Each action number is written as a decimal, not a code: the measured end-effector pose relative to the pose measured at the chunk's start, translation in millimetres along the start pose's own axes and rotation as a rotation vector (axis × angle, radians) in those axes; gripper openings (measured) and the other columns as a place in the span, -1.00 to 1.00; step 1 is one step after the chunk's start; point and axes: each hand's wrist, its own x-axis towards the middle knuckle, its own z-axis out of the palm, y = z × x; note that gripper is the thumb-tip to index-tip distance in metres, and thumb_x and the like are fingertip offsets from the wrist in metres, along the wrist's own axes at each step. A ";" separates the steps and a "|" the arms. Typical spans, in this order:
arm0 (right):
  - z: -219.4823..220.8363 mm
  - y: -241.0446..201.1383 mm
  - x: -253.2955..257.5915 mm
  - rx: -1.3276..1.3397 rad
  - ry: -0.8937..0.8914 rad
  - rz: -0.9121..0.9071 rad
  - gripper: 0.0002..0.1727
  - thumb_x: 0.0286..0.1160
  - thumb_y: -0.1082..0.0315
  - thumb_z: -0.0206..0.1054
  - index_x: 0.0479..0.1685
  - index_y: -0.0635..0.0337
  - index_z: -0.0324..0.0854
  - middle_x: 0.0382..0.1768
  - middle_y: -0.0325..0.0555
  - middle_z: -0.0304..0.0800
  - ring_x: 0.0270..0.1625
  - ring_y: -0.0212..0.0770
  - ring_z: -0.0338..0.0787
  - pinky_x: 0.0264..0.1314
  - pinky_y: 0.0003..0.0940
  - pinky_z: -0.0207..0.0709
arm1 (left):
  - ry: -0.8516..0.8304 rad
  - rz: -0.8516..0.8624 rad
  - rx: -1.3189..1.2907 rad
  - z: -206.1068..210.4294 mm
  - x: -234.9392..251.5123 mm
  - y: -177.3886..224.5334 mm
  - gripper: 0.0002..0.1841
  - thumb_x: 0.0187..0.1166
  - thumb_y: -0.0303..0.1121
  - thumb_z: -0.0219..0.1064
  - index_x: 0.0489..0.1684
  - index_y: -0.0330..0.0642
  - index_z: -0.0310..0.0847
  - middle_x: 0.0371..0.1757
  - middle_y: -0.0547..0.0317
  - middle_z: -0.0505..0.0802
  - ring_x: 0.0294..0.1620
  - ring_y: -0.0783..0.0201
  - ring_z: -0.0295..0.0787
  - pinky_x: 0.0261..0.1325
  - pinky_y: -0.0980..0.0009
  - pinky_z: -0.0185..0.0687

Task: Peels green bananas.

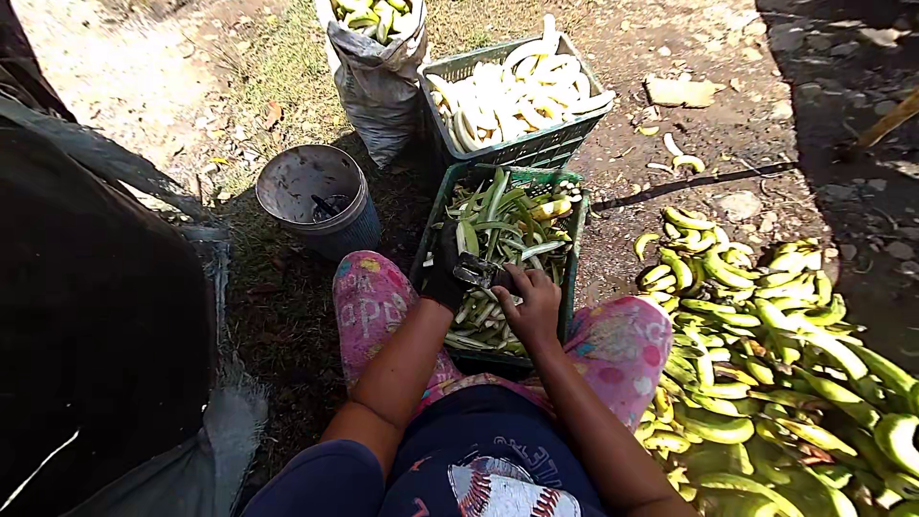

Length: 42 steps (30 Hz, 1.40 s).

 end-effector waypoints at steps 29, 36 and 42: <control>-34.4 26.9 59.0 0.214 -0.301 0.045 -0.27 0.68 -0.38 -0.01 0.47 -0.07 0.67 0.02 0.11 0.77 0.08 0.15 0.76 0.12 0.30 0.55 | -0.342 -0.094 0.077 -37.1 1.5 6.5 -0.71 0.79 -0.19 -0.01 -0.05 -0.05 0.64 -0.40 0.24 0.78 -0.49 0.42 0.69 -0.43 0.48 0.67; -17.7 31.7 65.4 0.028 -0.179 -0.035 -0.31 0.65 -0.34 0.08 0.43 -0.04 0.72 0.00 0.24 0.77 0.04 0.27 0.76 0.11 0.35 0.51 | -0.259 0.296 0.811 -20.9 -8.6 13.0 -0.62 0.82 -0.33 0.02 0.45 -0.29 0.53 0.22 0.01 0.78 0.20 0.32 0.71 0.34 0.28 0.63; -32.8 47.7 115.6 0.134 -0.265 0.319 -0.40 0.81 -0.20 -0.01 0.55 -0.09 0.62 0.23 0.28 0.77 0.31 0.29 0.74 0.33 0.40 0.50 | -0.231 0.408 1.264 -56.3 -26.0 19.8 -0.58 0.71 -0.37 0.24 0.52 -0.24 0.48 0.35 -0.28 0.70 0.33 -0.14 0.68 0.33 -0.14 0.58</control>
